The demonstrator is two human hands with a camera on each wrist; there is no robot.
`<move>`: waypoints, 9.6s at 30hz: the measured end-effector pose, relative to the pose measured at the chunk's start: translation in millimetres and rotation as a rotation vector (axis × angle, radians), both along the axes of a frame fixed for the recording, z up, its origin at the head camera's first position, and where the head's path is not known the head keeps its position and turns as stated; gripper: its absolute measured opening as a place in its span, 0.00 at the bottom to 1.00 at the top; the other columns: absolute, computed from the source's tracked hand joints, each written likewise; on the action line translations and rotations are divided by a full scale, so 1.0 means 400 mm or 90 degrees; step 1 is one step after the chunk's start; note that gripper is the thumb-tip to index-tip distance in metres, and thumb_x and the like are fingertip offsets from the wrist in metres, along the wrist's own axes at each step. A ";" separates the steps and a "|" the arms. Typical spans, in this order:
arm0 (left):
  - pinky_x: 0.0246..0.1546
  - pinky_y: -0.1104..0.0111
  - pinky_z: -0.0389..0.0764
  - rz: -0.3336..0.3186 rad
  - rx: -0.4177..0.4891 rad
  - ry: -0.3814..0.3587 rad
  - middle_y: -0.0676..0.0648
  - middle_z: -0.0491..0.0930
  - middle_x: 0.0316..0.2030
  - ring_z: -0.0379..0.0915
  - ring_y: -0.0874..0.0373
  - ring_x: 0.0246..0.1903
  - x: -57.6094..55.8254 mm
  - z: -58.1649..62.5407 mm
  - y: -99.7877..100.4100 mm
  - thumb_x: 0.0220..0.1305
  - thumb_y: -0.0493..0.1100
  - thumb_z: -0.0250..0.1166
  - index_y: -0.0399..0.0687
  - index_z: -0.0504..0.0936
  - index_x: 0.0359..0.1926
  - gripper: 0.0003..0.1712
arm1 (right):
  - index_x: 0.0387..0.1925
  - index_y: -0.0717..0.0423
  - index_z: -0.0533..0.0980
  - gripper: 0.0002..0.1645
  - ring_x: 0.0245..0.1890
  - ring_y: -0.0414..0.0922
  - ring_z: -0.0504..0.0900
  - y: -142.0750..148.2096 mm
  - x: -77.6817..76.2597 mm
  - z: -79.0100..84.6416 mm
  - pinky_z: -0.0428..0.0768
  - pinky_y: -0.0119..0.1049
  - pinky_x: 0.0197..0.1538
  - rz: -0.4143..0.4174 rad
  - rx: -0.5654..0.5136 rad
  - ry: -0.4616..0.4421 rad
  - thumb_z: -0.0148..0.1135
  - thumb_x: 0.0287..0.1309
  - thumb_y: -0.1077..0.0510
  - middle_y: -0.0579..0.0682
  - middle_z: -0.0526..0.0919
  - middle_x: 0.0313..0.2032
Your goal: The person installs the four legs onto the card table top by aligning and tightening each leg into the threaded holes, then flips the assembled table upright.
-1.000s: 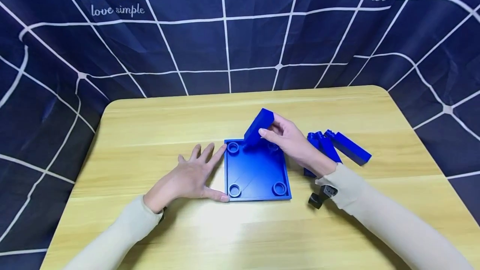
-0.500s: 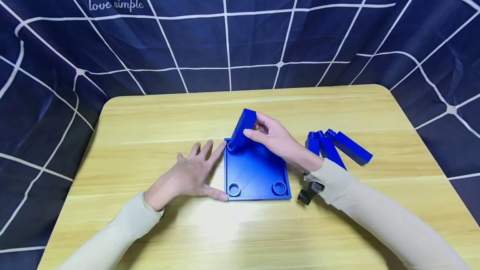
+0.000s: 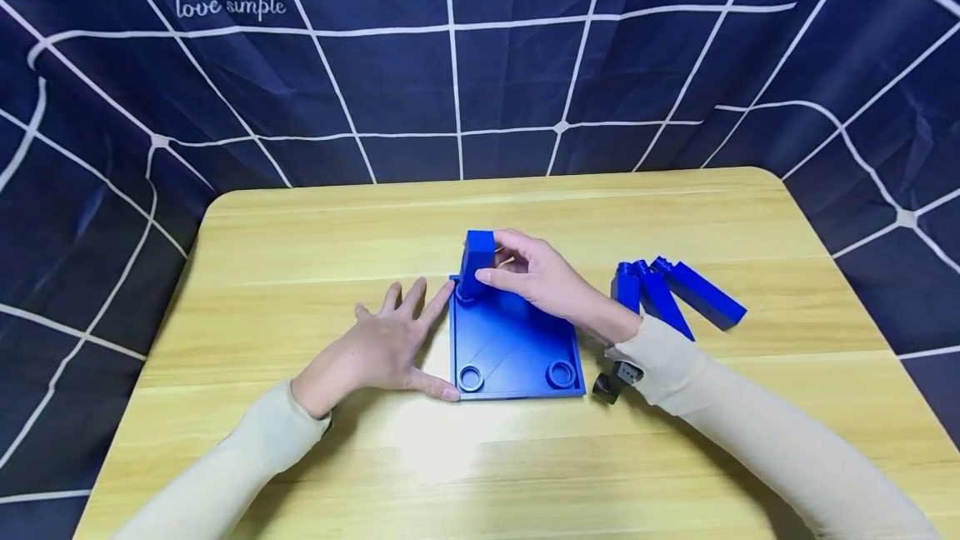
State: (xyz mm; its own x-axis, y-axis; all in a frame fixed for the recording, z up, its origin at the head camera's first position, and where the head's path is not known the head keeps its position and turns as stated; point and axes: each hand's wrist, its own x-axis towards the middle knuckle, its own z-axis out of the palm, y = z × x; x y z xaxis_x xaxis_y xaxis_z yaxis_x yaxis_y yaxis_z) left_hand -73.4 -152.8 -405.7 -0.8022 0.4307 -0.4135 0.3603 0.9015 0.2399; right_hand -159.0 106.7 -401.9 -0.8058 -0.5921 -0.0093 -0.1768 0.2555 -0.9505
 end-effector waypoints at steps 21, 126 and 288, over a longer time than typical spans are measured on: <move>0.58 0.16 0.63 -0.005 -0.026 0.003 0.30 0.43 0.85 0.44 0.20 0.79 0.000 0.003 0.001 0.47 0.91 0.67 0.59 0.31 0.90 0.86 | 0.63 0.58 0.82 0.20 0.49 0.51 0.82 -0.014 -0.006 0.010 0.79 0.41 0.54 0.017 0.046 -0.011 0.71 0.75 0.57 0.53 0.83 0.48; 0.59 0.15 0.60 -0.008 -0.034 0.002 0.30 0.38 0.86 0.40 0.20 0.80 0.004 -0.013 0.015 0.48 0.91 0.66 0.57 0.29 0.90 0.86 | 0.57 0.62 0.79 0.24 0.28 0.43 0.73 -0.053 0.046 -0.076 0.71 0.27 0.31 -0.086 -0.096 -0.026 0.80 0.63 0.65 0.51 0.77 0.32; 0.59 0.15 0.60 -0.004 -0.058 0.015 0.30 0.38 0.86 0.39 0.21 0.81 0.008 -0.018 0.011 0.50 0.92 0.62 0.56 0.27 0.89 0.85 | 0.58 0.53 0.84 0.24 0.18 0.49 0.73 -0.069 0.069 -0.076 0.64 0.32 0.19 -0.177 0.001 0.078 0.83 0.62 0.54 0.50 0.73 0.19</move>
